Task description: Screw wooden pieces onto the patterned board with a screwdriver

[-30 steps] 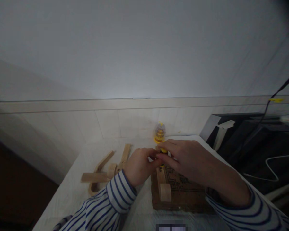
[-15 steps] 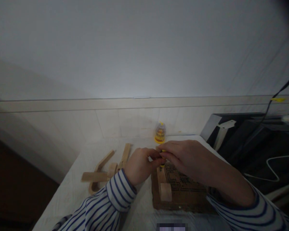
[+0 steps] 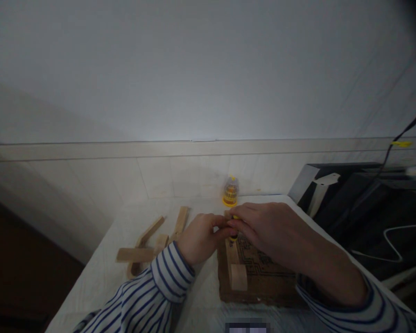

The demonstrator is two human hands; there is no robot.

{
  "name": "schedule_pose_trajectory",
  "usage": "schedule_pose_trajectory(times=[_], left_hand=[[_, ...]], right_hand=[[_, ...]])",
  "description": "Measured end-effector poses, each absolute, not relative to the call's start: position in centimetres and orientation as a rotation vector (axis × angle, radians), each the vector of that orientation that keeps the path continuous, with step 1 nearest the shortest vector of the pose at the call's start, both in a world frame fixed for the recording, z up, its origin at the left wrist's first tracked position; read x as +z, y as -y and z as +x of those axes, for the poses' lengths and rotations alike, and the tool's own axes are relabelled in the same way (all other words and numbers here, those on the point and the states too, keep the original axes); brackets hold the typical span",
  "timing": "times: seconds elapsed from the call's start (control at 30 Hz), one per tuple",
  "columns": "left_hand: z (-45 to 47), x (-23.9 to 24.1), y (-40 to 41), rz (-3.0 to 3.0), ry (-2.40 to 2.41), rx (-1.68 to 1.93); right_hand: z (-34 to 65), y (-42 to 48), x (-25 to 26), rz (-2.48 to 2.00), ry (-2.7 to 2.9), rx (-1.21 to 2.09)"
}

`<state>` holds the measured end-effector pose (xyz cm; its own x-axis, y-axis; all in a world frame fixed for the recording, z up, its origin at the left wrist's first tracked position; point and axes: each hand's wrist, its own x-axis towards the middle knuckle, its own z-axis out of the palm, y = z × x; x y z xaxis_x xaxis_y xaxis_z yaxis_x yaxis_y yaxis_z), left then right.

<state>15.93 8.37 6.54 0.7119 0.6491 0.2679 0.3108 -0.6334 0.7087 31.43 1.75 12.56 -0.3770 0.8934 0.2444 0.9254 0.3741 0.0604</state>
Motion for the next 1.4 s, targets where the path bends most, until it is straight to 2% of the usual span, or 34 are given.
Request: schedule_pose_trajectory(times=[0.27, 0.57, 0.83, 1.4], left_hand=[[16.3, 7.2, -7.6, 2.362, -0.894, 0.683], [16.7, 7.2, -7.1, 2.387, -1.049, 0.738], [16.7, 7.1, -7.2, 2.360, -0.979, 0.740], [16.0, 6.8, -8.0, 2.302, -0.785, 0.655]], right_hand=[[31.4, -2.0, 12.2, -1.650, 2.418, -0.361], [31.6, -2.0, 12.4, -1.613, 2.415, -0.247], [32.1, -1.7, 12.7, -1.478, 2.448, -0.107], [31.9, -1.9, 12.5, -1.530, 2.451, -0.261]])
